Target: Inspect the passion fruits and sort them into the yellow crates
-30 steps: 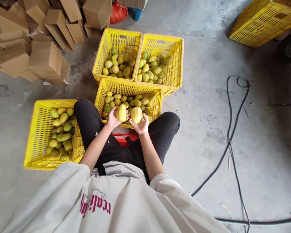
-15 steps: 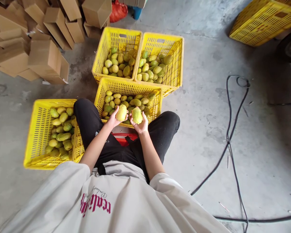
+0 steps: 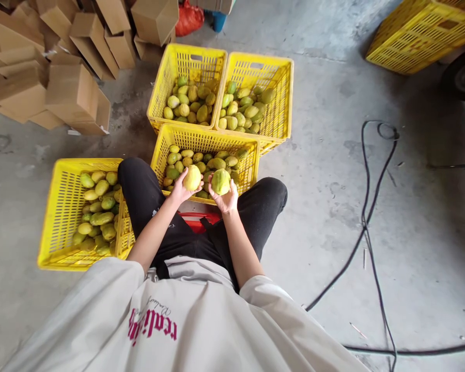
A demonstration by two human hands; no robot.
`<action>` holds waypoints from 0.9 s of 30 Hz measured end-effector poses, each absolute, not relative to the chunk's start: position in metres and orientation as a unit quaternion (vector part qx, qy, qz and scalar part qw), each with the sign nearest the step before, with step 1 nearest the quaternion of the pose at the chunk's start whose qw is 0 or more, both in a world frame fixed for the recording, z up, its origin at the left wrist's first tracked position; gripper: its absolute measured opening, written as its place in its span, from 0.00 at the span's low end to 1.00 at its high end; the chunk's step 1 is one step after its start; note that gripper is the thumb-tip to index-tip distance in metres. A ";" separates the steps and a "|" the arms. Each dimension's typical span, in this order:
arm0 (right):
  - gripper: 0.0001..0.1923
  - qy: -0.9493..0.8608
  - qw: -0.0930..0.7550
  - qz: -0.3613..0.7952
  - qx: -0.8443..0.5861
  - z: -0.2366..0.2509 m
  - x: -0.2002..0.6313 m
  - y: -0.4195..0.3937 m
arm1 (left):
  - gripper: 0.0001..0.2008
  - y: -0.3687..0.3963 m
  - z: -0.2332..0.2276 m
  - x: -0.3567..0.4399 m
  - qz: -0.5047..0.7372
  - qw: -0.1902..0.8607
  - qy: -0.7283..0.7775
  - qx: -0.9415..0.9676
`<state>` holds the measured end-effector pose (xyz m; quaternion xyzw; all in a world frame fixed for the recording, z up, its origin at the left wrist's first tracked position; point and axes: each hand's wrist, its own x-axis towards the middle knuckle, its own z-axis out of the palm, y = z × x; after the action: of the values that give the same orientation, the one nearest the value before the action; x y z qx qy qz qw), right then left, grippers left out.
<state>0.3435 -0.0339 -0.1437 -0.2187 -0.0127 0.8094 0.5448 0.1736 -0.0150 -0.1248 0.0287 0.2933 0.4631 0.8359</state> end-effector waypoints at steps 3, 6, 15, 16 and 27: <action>0.15 0.017 0.527 0.822 -0.217 -0.144 0.346 -0.034 | 0.18 -0.016 -0.123 0.172 0.448 0.841 0.300 0.037; 0.17 0.042 0.505 0.831 -0.230 -0.147 0.346 -0.033 | 0.17 -0.016 -0.121 0.171 0.444 0.841 0.307 0.037; 0.18 -0.013 0.527 0.818 -0.230 -0.148 0.343 -0.033 | 0.22 -0.016 -0.123 0.170 0.470 0.831 0.298 -0.007; 0.18 -0.021 0.532 0.812 -0.239 -0.147 0.343 -0.033 | 0.21 -0.016 -0.123 0.171 0.473 0.829 0.300 -0.007; 0.16 0.017 0.497 0.836 -0.230 -0.151 0.345 -0.033 | 0.19 -0.015 -0.120 0.172 0.483 0.812 0.327 -0.010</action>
<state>0.3452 -0.0326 -0.1507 -0.2300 0.0169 0.8364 0.4973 0.1720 -0.0153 -0.1204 -0.0100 0.3265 0.4830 0.8124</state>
